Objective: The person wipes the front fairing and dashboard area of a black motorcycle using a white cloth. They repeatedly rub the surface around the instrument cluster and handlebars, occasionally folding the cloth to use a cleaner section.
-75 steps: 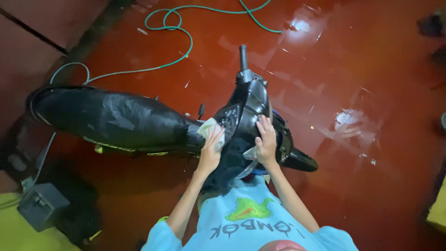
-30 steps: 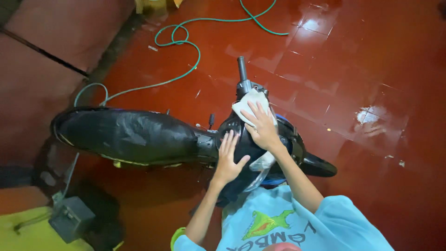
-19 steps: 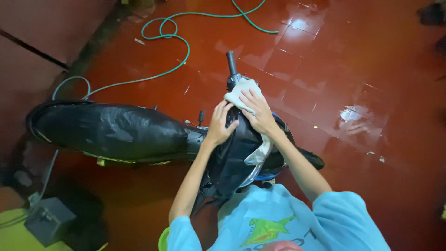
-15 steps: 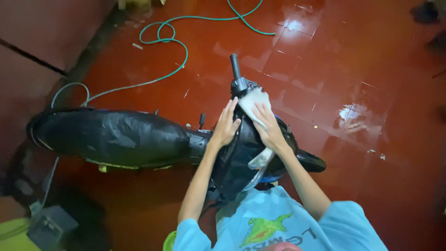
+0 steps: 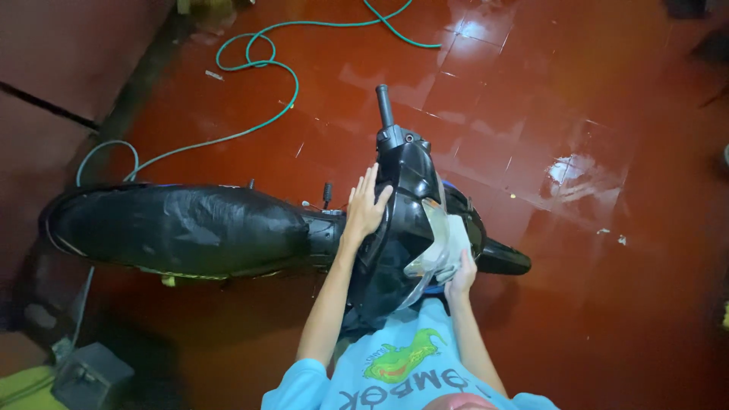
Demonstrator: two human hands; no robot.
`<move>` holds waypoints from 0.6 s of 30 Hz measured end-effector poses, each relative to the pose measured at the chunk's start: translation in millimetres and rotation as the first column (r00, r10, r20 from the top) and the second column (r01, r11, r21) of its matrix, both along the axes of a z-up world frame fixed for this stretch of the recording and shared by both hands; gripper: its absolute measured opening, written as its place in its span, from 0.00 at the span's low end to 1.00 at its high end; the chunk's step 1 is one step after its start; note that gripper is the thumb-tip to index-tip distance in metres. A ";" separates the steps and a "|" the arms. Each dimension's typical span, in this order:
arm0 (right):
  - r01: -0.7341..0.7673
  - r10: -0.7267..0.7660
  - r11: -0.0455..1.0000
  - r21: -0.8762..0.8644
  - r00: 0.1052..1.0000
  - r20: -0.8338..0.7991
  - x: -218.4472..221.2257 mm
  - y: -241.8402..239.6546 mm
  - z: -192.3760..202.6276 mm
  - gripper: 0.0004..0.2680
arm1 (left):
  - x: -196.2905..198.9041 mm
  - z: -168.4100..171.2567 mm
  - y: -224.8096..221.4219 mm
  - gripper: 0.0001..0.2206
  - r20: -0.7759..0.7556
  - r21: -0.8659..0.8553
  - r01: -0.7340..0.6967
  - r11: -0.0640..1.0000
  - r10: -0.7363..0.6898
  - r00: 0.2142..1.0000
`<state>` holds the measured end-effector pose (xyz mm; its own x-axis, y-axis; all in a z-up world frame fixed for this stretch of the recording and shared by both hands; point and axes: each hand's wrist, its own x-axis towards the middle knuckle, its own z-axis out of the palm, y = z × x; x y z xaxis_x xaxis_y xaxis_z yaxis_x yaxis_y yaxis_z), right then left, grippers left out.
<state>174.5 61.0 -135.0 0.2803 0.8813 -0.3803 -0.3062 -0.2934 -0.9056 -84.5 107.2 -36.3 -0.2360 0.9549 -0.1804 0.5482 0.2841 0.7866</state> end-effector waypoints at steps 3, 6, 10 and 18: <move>0.053 -0.080 0.993 -0.107 0.960 -0.267 15.5 15.2 -14.3 0.15 | 0.5 5.6 -2.5 0.32 -0.013 -0.013 -0.034 0.999 0.034 0.999; -0.065 -0.057 0.969 -0.236 0.877 -0.477 19.5 39.5 -17.3 0.15 | 1.9 13.5 -3.1 0.32 -0.002 -0.008 -0.076 0.997 0.076 0.997; -0.223 0.020 0.941 -0.256 0.790 -0.612 11.9 61.1 1.1 0.16 | 0.0 11.8 -2.2 0.32 -0.042 -0.059 -0.096 0.994 0.093 0.995; -0.294 0.055 0.915 -0.276 0.769 -0.636 14.3 77.5 12.0 0.14 | 2.3 13.2 1.3 0.32 -0.063 -0.138 -0.167 0.976 0.159 0.985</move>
<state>188.8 138.5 -123.0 -0.2592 0.6700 -0.6957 -0.6627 -0.6473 -0.3765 -82.2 108.6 -23.1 -0.3986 0.8682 -0.2955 0.5237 0.4800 0.7038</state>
